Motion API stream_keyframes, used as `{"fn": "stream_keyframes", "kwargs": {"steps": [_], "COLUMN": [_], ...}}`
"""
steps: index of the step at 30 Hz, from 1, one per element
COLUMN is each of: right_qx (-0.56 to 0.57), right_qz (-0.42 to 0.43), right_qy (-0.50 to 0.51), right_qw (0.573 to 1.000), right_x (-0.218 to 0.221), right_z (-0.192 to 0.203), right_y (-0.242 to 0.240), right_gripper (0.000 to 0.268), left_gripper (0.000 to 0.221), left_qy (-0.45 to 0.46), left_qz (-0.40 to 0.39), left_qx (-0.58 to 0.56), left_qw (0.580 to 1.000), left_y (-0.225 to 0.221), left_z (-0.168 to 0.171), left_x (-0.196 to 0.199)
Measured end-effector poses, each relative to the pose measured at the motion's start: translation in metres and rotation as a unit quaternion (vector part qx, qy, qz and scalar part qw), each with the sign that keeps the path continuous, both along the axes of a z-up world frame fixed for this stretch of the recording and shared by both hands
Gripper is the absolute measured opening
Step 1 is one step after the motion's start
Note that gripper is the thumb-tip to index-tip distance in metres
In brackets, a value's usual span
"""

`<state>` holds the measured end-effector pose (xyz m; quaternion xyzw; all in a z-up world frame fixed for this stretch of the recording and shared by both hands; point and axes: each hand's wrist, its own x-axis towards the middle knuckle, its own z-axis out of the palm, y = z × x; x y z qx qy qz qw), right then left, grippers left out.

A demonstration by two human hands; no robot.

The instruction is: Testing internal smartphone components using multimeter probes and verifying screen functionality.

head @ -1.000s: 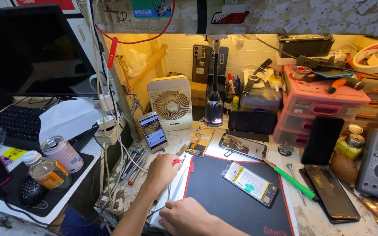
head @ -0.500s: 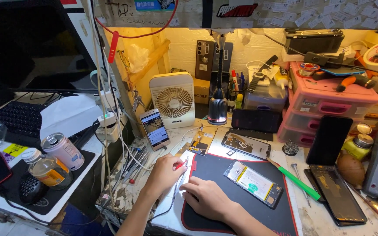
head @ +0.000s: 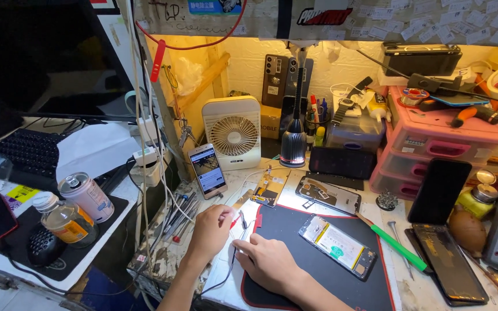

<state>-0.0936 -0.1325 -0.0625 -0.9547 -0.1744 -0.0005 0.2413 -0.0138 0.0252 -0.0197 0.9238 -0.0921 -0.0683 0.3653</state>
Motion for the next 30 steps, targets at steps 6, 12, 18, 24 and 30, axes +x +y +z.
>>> {"fn": "stream_keyframes", "kwargs": {"steps": [6,12,18,24,30], "right_qx": [0.028,0.062,0.004,0.042,-0.046], "right_qz": [-0.071,-0.093,-0.129,-0.138,-0.197], "right_qy": [0.004,0.001,0.036,0.039,0.034], "right_qw": [0.997,0.994,0.991,0.989,0.979], "right_x": [0.004,0.004,0.009,0.012,0.013], "right_z": [-0.011,0.000,0.001,-0.003,-0.010], "right_y": [0.001,0.002,0.001,-0.004,-0.013], "right_gripper": [0.029,0.018,0.027,0.018,0.016], "left_gripper": [0.023,0.018,0.017,0.014,0.014], "left_qy": [-0.063,-0.082,-0.138,-0.148,-0.155], "left_qz": [0.037,0.026,0.026,0.010,0.015], "left_qx": [-0.067,-0.091,-0.118,-0.120,-0.132], "left_qw": [0.995,0.992,0.983,0.982,0.979], "left_y": [0.005,0.006,0.008,0.009,0.012], "left_z": [-0.016,-0.017,-0.025,-0.027,-0.029], "left_x": [0.006,-0.001,0.001,0.002,0.002]}}
